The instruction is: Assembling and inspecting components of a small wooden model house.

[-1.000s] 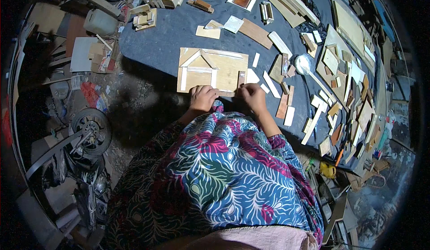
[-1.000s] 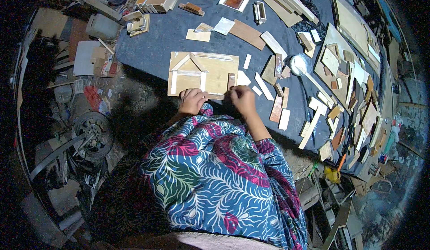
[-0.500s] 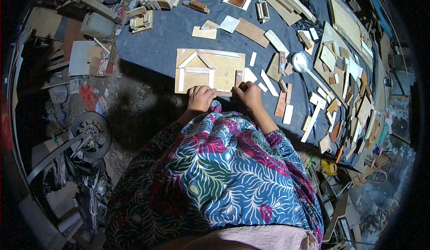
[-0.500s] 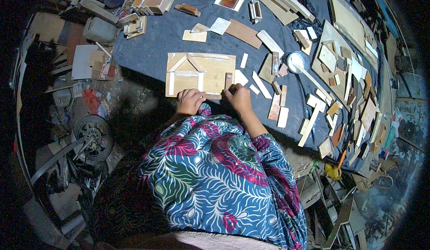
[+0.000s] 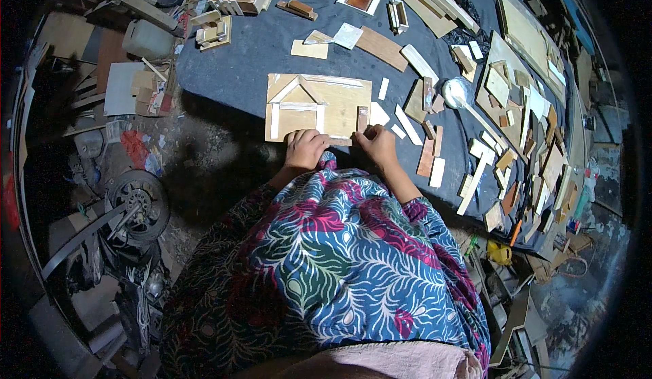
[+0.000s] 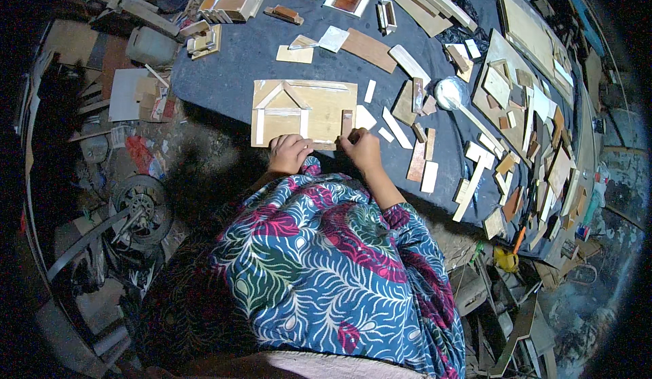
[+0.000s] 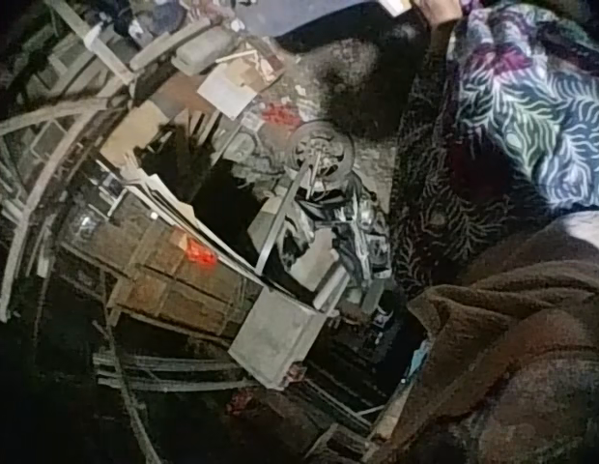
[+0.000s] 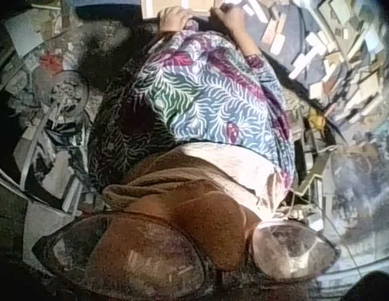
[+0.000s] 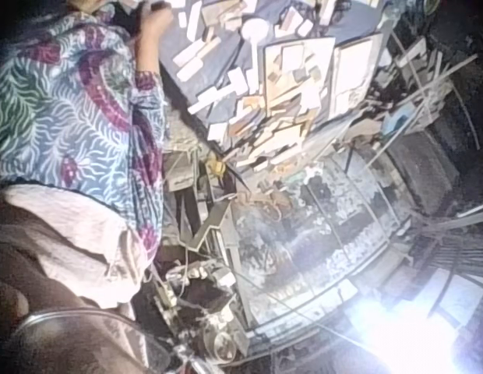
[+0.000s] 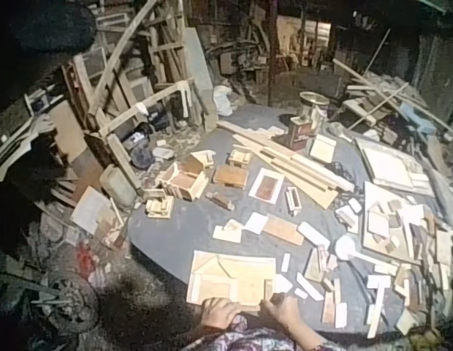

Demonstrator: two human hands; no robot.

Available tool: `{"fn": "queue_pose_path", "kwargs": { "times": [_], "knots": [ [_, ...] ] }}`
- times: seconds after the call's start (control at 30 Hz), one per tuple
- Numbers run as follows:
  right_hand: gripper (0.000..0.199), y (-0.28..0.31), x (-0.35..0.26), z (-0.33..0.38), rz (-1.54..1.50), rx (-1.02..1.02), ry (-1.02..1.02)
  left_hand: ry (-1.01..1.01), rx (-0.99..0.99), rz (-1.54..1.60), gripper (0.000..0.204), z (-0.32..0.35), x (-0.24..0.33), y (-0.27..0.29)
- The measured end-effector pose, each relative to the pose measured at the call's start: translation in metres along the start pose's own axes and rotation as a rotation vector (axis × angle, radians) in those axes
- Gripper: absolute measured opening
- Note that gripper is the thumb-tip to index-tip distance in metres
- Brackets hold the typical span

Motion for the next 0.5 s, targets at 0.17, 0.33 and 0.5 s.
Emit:
{"fn": "queue_pose_path", "kwargs": {
  "times": [0.17, 0.33, 0.5],
  "knots": [
    [0.035, -0.0013, 0.0027, 0.0006, -0.004, -0.008, -0.041, 0.001, 0.004, -0.005, 0.015, 0.0005, -0.0011, -0.0013],
    [0.034, 0.0006, 0.0022, 0.0026, -0.015, -0.006, -0.063, -0.009, -0.007, -0.012, 0.014, 0.0008, -0.0033, -0.0043],
    [0.034, -0.0001, 0.0064, 0.0026, -0.035, 0.005, -0.036, 0.002, -0.004, -0.005, 0.015, 0.0016, -0.0019, -0.0017]
  ]
}}
Point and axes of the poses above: each hand's wrist, its own z-axis away from the middle knuckle, its own y-axis out of the back of the hand, x = y × z, the point moved 7 cm from there along -z, towards the middle knuckle, and after that the axes turned 6 degrees about z, right-handed, at the moved point
